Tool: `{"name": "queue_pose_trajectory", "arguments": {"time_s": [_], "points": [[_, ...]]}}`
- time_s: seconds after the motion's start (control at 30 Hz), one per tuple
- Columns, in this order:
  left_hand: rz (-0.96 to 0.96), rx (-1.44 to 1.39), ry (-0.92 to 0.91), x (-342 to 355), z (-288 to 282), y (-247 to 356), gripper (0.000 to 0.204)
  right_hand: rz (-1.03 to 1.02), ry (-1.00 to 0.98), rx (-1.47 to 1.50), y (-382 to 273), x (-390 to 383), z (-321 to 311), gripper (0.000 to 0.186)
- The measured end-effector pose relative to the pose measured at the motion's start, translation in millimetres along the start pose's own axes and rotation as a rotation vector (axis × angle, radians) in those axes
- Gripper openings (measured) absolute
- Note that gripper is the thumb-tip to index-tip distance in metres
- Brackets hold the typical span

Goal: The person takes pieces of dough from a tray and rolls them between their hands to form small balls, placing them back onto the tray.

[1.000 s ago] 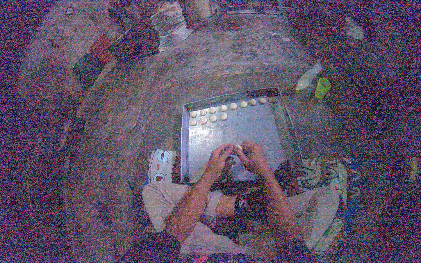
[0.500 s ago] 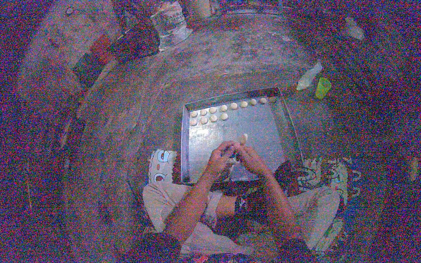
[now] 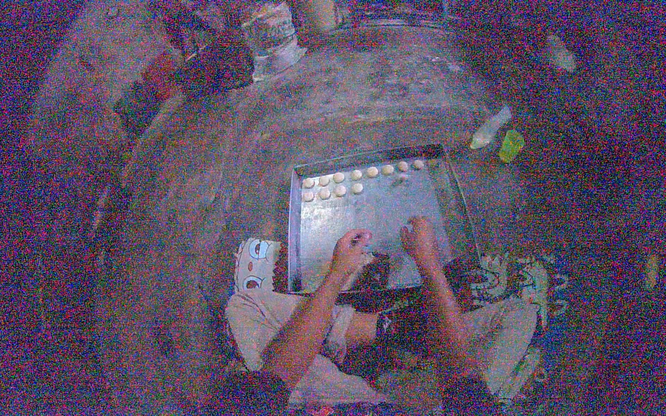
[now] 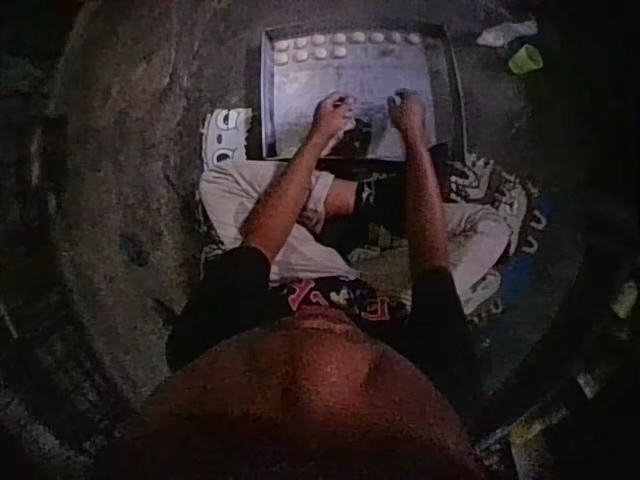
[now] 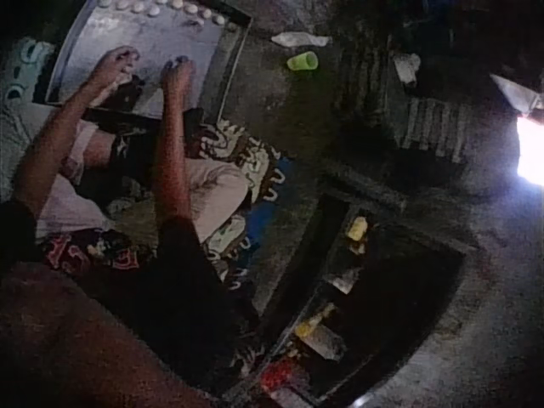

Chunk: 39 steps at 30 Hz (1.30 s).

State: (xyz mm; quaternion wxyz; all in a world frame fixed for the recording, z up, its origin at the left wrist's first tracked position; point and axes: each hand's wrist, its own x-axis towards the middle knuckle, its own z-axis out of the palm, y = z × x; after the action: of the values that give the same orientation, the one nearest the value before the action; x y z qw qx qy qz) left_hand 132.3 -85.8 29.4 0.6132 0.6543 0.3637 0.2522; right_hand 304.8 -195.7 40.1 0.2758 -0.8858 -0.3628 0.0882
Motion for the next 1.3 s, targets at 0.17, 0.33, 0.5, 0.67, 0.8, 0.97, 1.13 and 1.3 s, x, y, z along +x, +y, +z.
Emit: {"name": "queue_pose_trajectory", "arguments": {"time_s": [0.17,0.33,0.5,0.67,0.8,0.97,1.13,1.3], "points": [[0.092,0.919,-0.214,-24,14,20,0.031,0.042,0.145,-0.01,5,80,14,0.053],[0.07,1.147,-0.183,-27,18,-17,0.04,0.288,0.235,-0.073,2,132,34,0.061],[-0.077,1.188,-0.365,-16,12,-17,0.035,0.346,0.267,-0.146,-25,143,42,0.059],[0.027,1.144,-0.445,-6,20,-13,0.03,0.422,0.186,-0.037,-13,160,42,0.055],[0.015,0.804,-0.454,9,20,2,0.032,0.296,0.275,0.123,21,150,62,0.048],[0.007,0.297,0.021,8,19,0,0.044,-0.095,0.026,0.587,-1,78,45,0.034],[-0.181,-0.22,-0.152,9,21,-11,0.035,-0.229,-0.064,0.485,-42,3,-28,0.025],[-0.081,-0.342,-0.268,4,27,2,0.042,-0.194,0.019,0.512,-39,-22,-26,0.027]]}}
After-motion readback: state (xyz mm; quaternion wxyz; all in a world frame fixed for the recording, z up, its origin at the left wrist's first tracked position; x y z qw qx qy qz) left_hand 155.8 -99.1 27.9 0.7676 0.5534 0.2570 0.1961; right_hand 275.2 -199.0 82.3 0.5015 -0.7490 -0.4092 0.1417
